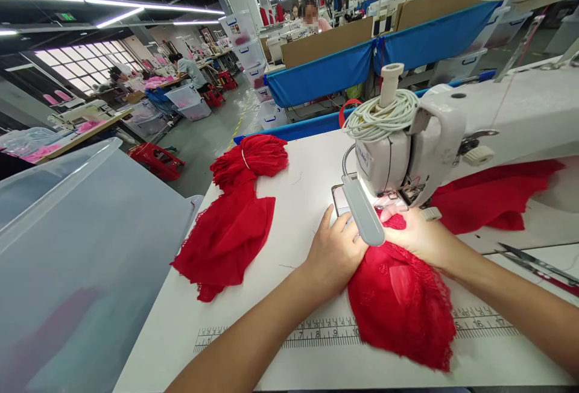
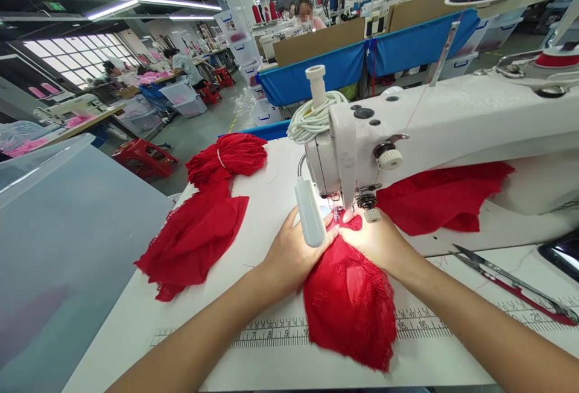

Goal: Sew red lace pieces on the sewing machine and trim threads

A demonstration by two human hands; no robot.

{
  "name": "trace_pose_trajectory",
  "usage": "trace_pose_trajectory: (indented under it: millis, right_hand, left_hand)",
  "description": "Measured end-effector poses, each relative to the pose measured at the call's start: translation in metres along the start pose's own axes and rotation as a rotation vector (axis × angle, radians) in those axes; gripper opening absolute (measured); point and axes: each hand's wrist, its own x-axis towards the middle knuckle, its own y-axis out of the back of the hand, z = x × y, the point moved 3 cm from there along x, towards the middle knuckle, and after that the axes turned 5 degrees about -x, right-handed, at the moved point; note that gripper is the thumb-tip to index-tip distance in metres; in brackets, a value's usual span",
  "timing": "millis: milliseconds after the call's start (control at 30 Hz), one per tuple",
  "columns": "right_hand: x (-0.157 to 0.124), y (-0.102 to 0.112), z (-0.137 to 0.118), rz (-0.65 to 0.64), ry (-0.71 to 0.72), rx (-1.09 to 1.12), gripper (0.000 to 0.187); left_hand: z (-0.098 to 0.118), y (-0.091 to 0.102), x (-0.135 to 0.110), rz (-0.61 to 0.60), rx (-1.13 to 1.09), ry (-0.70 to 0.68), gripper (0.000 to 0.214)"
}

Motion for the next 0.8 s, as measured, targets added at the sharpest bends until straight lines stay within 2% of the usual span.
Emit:
trace_pose_trajectory:
  millis: [133, 267, 600, 700, 800]
  right_hand:
    - [0.0, 0.003, -0.006, -0.09, -0.109, 0.089, 0.009]
    - [-0.005, 0.003, -0.005, -0.125, -0.24, 0.161, 0.007]
    - [-0.008, -0.002, 0.007, -0.081, -0.43, 0.414, 0.015]
    - [-0.005, 0.0, 0.007, -0.1, -0.49, 0.518, 0.02]
    - [-0.004, 0.001, 0.007, -0.109, -0.533, 0.589, 0.025]
  left_hand:
    - [0.001, 0.003, 0.004, 0.041, 0.024, 0.005, 0.014]
    - [0.001, 0.003, 0.005, 0.063, 0.017, -0.014, 0.015]
    - [-0.009, -0.007, 0.013, -0.068, -0.192, 0.106, 0.012]
    - [-0.01, -0.01, 0.021, -0.013, -0.183, 0.144, 0.016]
    - [-0.008, -0.01, 0.026, 0.09, -0.125, 0.12, 0.025]
